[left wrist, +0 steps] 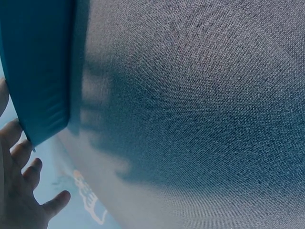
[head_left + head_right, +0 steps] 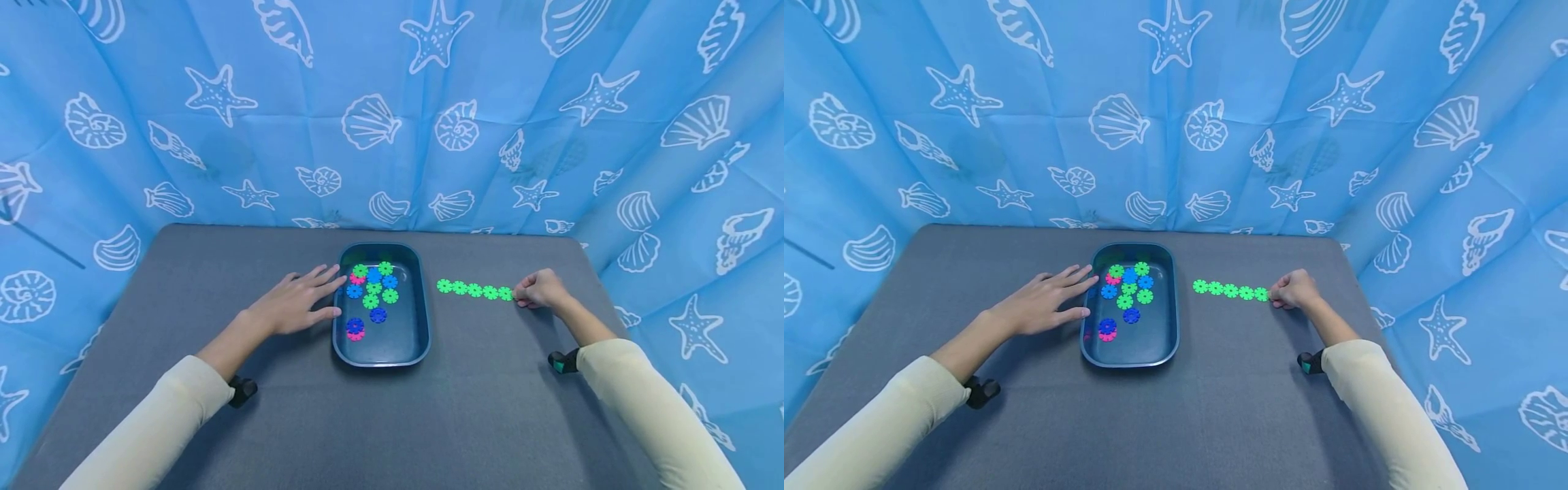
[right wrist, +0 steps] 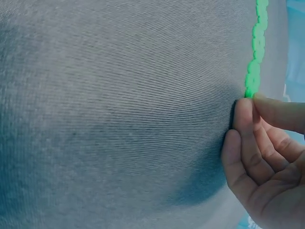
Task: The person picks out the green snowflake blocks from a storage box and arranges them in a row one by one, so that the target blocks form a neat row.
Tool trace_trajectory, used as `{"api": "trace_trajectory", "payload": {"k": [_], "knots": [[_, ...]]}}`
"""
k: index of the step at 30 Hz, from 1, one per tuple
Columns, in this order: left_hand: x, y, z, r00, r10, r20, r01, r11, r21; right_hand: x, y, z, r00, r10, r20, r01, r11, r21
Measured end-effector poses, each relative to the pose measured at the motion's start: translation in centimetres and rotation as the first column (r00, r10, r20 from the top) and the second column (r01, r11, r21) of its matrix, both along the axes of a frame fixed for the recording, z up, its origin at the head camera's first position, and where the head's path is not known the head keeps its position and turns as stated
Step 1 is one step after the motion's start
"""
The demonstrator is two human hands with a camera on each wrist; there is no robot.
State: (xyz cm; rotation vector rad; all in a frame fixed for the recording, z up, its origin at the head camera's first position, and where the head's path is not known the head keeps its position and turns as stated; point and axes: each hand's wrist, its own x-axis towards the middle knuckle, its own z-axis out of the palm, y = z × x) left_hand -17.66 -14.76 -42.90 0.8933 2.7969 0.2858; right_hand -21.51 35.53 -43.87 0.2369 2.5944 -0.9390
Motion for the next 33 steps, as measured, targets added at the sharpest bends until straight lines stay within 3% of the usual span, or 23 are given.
{"api": "trace_trajectory", "payload": {"k": [4, 8, 17, 27, 33], "knots": [[0.0, 0.0, 0.1, 1.000, -0.006, -0.002, 0.006, 1.000, 0.001, -0.4, -0.4, 0.9, 1.000, 0.027, 0.002, -0.027, 0.999, -0.020], [0.1, 0.0, 0.1, 1.000, -0.016, -0.020, 0.016, 1.000, -0.003, -1.0, -1.5, 3.0, 0.999, 0.040, -0.008, -0.041, 0.996, -0.083], [0.1, 0.0, 0.4, 0.999, -0.028, -0.034, 0.027, 0.999, -0.025, -2.3, -7.3, 7.5, 0.993, 0.107, -0.045, -0.113, 0.975, -0.191], [-0.1, 0.2, 1.2, 0.998, -0.042, -0.039, 0.040, 0.997, -0.059, -3.0, -15.3, 9.3, 0.970, 0.242, -0.010, -0.235, 0.933, -0.273], [-0.2, 0.3, 1.4, 0.998, -0.052, -0.046, 0.049, 0.997, -0.057, -3.1, -18.8, 9.3, 0.951, 0.307, 0.044, -0.278, 0.907, -0.317]]}}
